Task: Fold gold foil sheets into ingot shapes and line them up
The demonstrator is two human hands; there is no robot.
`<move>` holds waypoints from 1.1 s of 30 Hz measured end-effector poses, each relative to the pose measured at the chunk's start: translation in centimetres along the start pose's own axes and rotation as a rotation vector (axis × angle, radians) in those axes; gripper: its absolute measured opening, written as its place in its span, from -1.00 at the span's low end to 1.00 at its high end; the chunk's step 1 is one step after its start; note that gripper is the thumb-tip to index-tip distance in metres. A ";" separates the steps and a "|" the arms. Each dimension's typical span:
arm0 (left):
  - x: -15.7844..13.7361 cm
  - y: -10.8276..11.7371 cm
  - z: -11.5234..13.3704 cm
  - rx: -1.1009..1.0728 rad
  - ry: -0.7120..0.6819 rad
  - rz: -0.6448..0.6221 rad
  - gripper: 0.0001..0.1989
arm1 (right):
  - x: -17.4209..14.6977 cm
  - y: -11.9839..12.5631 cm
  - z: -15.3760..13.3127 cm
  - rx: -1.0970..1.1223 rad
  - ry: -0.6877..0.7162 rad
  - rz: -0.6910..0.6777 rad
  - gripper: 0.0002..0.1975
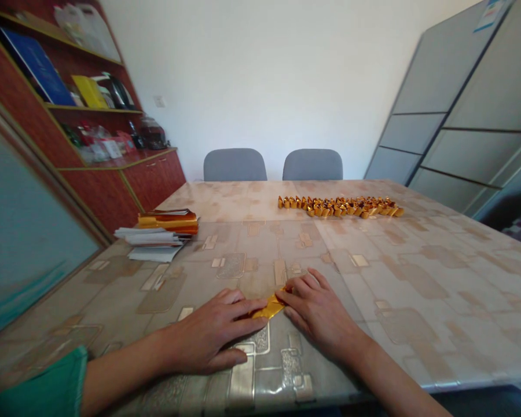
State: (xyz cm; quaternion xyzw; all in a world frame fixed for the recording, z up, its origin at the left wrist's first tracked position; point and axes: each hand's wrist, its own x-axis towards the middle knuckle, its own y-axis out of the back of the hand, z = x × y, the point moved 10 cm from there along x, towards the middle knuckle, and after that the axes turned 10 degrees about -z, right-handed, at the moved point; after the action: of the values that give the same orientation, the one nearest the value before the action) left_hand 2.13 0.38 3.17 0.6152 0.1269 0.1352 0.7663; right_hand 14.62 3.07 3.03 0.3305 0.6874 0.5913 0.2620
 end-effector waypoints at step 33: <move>2.2 0.3 -3.8 -0.353 0.339 0.226 -0.89 | 5.8 0.0 1.3 0.305 0.055 -0.099 -0.85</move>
State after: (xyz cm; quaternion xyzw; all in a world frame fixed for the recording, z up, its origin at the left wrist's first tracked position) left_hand 2.77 4.67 2.61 0.4508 0.1585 0.3411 0.8096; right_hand 11.87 8.35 3.01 0.3158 0.7915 0.4754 0.2185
